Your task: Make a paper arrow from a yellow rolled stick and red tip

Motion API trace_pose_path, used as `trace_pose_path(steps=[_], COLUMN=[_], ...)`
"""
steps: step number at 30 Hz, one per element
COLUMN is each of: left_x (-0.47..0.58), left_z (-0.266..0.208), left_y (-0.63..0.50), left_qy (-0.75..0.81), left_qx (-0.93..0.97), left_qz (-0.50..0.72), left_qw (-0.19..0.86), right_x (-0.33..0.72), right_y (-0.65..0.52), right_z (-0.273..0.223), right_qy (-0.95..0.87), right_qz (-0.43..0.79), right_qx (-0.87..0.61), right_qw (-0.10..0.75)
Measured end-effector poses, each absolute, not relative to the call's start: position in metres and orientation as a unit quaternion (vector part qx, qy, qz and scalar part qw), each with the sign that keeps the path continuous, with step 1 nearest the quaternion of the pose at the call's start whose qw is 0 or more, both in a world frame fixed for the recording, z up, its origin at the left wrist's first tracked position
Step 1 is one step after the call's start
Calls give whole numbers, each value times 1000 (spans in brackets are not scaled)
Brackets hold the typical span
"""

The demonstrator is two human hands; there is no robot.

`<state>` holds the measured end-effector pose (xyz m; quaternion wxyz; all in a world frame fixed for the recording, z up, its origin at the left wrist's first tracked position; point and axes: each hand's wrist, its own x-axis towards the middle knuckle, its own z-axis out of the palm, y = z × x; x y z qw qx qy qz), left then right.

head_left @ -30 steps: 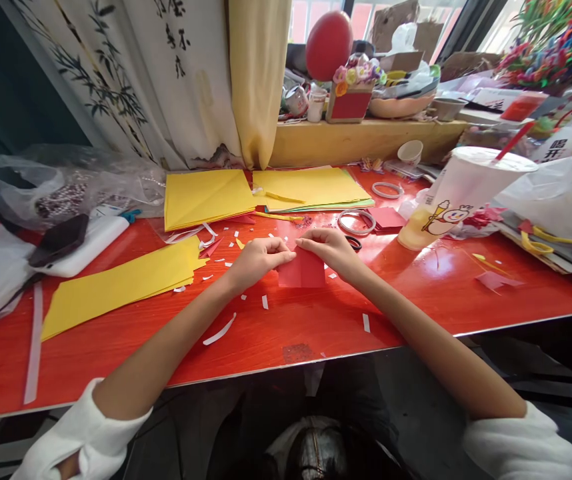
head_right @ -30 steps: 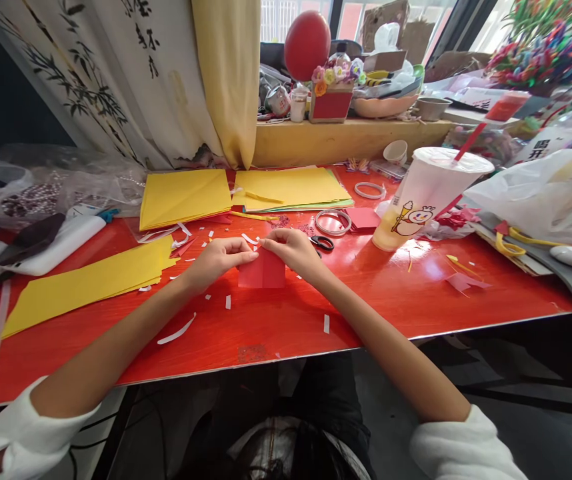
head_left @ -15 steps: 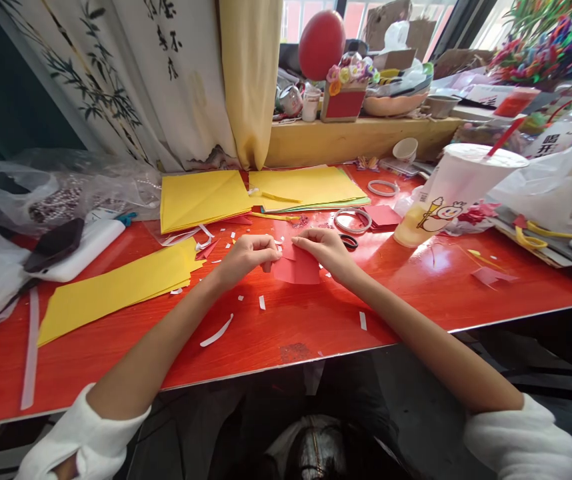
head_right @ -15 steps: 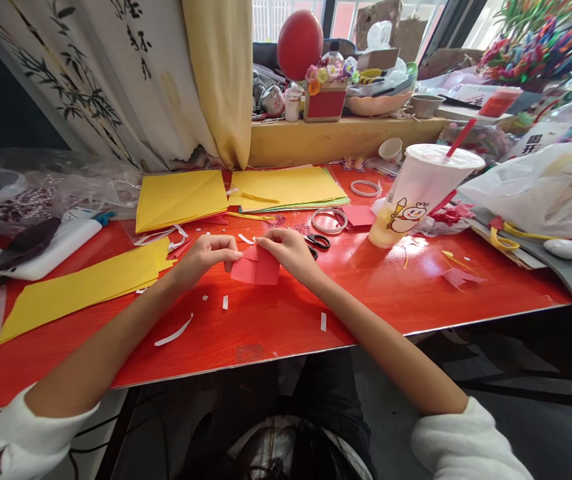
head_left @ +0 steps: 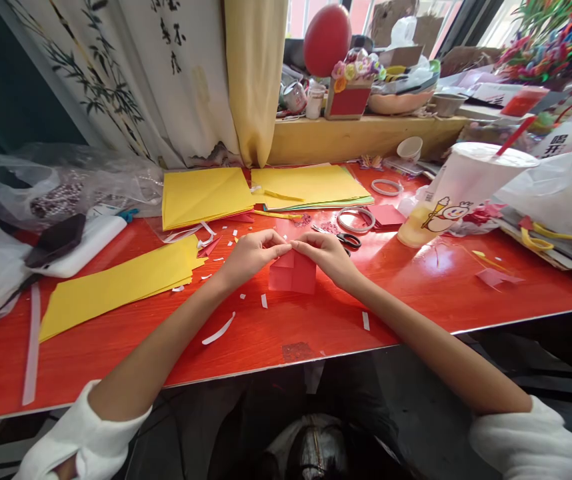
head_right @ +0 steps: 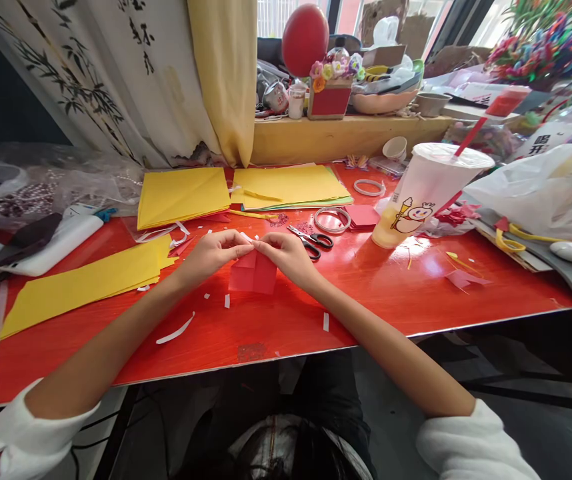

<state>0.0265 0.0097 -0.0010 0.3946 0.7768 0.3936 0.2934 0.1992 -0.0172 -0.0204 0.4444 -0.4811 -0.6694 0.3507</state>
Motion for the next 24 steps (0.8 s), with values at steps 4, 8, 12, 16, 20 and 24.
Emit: trace_pose_path(steps=[4, 8, 12, 16, 20, 24], left_x=[26, 26, 26, 25, 22, 23], left_z=[-1, -2, -3, -2, 3, 5], left_y=[10, 10, 10, 10, 9, 8], left_qy=[394, 375, 374, 359, 342, 359], left_qx=[784, 792, 790, 779, 775, 776], left_qz=[280, 261, 252, 255, 247, 239], left_qw=[390, 405, 415, 447, 471, 461], right_x=[199, 199, 202, 206, 210, 212], right_y=[-18, -18, -16, -13, -11, -10], right_z=[-18, -19, -18, -14, -13, -17], right_qy=[-663, -672, -673, -638, -626, -638], right_qz=[358, 338, 329, 336, 337, 288], right_qx=[-484, -488, -497, -510, -511, -528], right_qw=[444, 442, 438, 470, 483, 481])
